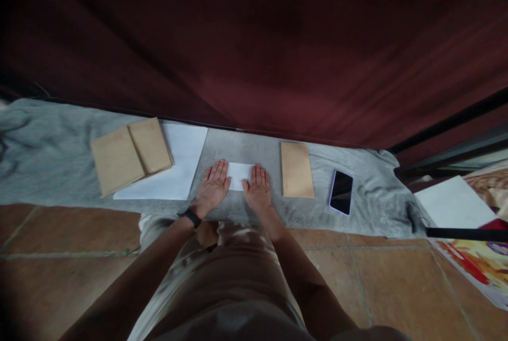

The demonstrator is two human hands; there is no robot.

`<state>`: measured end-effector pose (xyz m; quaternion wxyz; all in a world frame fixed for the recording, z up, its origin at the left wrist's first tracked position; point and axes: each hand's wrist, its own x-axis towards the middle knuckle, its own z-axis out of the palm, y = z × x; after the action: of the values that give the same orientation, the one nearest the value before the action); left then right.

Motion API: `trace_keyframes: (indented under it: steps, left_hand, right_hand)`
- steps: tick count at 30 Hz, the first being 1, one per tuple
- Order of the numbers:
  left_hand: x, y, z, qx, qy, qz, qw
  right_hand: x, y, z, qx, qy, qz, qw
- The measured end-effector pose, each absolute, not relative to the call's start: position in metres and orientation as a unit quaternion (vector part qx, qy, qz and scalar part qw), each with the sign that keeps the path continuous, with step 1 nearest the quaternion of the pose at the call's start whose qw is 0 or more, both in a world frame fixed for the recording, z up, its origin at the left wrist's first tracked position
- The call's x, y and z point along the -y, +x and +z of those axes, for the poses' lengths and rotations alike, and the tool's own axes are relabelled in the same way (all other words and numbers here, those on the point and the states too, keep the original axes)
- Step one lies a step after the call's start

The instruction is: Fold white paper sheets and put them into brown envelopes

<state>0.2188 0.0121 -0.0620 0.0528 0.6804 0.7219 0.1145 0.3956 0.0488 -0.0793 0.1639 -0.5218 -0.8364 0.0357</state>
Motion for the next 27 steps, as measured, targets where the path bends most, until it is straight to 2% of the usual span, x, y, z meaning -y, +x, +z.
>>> trace_keyframes:
  steps: [6, 11, 16, 20, 27]
  left_hand:
    - [-0.008, 0.219, -0.062, -0.725, 0.672, 0.14, 0.049]
    - [0.007, 0.221, -0.062, -0.728, 0.647, 0.213, 0.073]
    - [0.003, 0.228, -0.06, -0.745, 0.526, 0.361, 0.194]
    - [-0.014, 0.228, -0.058, -0.727, 0.315, 0.515, 0.328]
    - [-0.017, 0.225, -0.047, -0.689, 0.225, 0.58, 0.372]
  right_hand:
    - [-0.047, 0.414, -0.083, 0.833, -0.525, 0.031, 0.175]
    - [-0.046, 0.413, -0.083, 0.831, -0.528, 0.036, 0.172]
    - [-0.046, 0.413, -0.086, 0.83, -0.523, 0.029, 0.195]
    - [-0.047, 0.413, -0.085, 0.828, -0.528, 0.032, 0.188]
    - [-0.042, 0.416, -0.073, 0.833, -0.511, 0.054, 0.204]
